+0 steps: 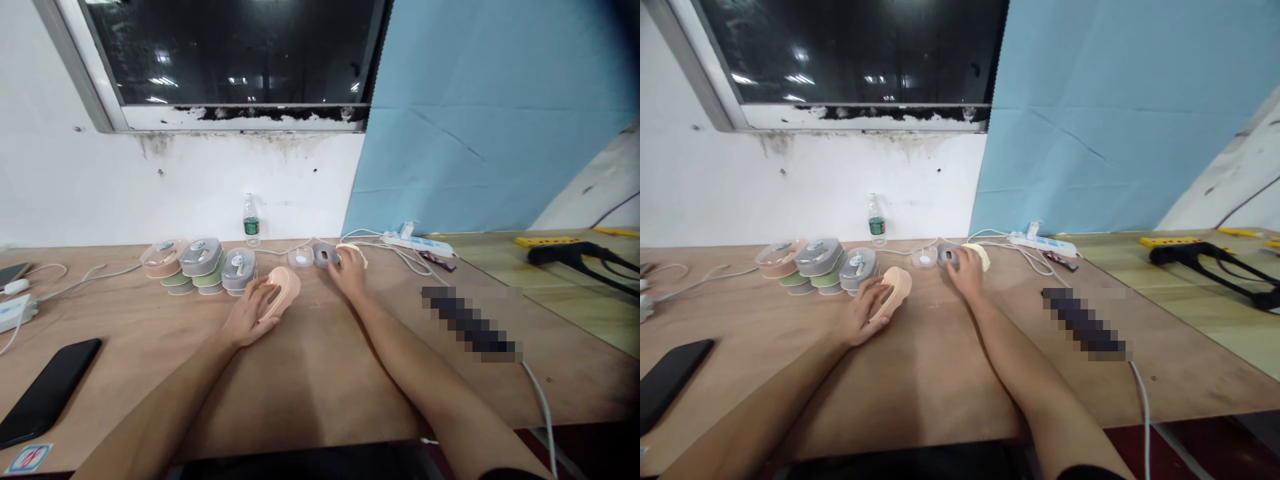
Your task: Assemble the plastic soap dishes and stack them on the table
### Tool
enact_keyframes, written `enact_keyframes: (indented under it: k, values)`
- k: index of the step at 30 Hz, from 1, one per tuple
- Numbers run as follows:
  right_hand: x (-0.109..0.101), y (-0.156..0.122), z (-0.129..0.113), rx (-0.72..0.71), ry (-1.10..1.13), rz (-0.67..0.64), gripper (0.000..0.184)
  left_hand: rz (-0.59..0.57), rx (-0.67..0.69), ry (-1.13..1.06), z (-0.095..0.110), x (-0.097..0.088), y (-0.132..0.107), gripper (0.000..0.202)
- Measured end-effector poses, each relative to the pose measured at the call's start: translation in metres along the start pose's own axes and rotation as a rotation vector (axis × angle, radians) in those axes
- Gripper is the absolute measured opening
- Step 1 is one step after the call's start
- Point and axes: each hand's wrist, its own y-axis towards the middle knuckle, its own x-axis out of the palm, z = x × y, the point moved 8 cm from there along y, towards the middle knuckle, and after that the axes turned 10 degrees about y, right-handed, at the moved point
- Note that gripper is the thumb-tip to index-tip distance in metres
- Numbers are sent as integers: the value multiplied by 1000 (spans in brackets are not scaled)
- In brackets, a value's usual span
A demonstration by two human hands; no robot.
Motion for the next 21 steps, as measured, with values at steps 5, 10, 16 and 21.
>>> enact_keyframes:
  k: [5, 10, 16, 21]
  values:
    - [38, -30, -100, -416, 339, -322, 44, -49, 0, 18, -2, 3, -2, 56]
    - [47, -32, -92, -206, 569, -342, 33, 43, -7, -51, -8, -4, -5, 60]
    - [39, -23, 11, 641, 834, 255, 11, 99, -52, -89, -10, -3, -4, 61]
    - [52, -35, 38, 957, 1016, 298, 17, 77, -64, -1, -10, 0, -3, 44]
